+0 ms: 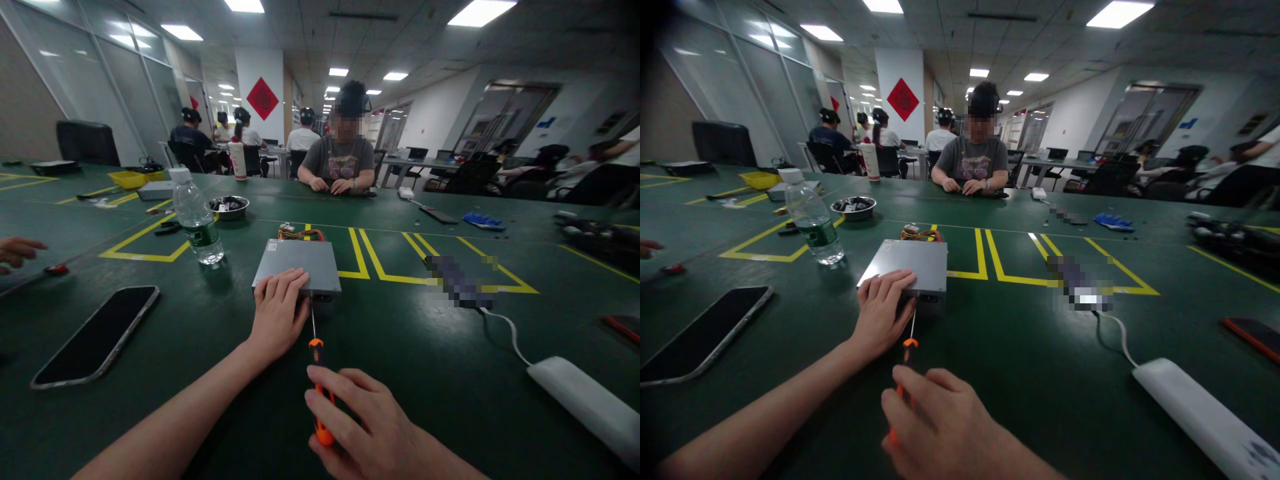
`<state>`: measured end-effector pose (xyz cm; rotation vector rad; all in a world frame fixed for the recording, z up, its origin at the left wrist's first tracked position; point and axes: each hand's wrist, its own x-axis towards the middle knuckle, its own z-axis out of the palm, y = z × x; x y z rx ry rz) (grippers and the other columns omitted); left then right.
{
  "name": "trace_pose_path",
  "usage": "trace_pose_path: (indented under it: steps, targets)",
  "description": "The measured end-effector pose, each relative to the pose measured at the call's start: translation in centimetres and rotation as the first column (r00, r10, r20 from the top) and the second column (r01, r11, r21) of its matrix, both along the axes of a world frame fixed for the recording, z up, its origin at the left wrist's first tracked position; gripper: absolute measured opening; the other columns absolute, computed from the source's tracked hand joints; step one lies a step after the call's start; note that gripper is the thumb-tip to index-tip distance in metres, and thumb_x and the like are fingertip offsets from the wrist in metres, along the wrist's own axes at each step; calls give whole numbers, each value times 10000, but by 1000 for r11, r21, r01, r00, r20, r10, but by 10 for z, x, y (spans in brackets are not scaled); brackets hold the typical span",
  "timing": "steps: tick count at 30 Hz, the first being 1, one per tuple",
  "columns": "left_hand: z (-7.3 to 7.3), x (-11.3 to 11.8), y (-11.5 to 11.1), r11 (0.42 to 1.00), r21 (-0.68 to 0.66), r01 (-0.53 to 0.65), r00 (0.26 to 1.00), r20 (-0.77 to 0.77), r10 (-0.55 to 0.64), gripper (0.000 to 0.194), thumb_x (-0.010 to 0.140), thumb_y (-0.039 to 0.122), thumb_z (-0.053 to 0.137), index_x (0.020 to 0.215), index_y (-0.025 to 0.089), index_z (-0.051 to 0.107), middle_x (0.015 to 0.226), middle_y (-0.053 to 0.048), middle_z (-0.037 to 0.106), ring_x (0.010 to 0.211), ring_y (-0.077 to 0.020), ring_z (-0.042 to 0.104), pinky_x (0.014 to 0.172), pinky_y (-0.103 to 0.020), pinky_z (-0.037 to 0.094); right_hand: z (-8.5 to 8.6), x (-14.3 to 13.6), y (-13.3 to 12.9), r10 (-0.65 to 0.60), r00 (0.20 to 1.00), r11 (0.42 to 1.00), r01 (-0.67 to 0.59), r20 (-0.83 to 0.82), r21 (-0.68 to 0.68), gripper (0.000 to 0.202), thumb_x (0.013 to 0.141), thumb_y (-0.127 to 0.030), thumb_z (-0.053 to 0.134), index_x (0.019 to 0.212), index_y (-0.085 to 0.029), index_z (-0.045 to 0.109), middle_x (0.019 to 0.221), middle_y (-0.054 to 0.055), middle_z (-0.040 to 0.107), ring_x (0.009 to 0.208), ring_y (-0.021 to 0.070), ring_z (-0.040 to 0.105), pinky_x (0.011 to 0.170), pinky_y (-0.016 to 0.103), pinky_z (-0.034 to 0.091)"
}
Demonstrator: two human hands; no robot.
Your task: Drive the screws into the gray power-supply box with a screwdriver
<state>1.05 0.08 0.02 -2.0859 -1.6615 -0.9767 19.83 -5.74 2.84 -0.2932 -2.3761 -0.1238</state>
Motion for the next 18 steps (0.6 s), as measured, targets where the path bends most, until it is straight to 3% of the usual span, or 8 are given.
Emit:
trace_pose_path:
  steps: [6,11,18]
  targets:
    - [1,0,0,1000,-6,5,1000,0,-5,336,860,249,456,1196,230,454,1252,-44,541,1170,-215,438,988,-420,236,-7,1,2,5,1000,1000,-5,-31,24,202,945,-276,443,957,-107,551,967,147,671,902,155,633,724,267,507]
    - [1,0,-1,1000,-10,7,1000,5,-6,339,855,235,457,1194,232,454,1252,-50,541,1169,-221,437,983,-426,239,-4,0,2,-11,1000,1000,11,-6,-8,270,960,-334,399,983,-101,533,989,156,666,934,164,627,747,275,516]
    - [2,0,-1,1000,-6,9,1000,10,-9,339,848,228,461,1187,233,456,1249,-50,542,1167,-223,439,982,-430,240,-6,17,1,55,998,997,-55,8,53,210,875,-150,497,1061,-93,575,1005,121,667,979,153,615,836,256,486]
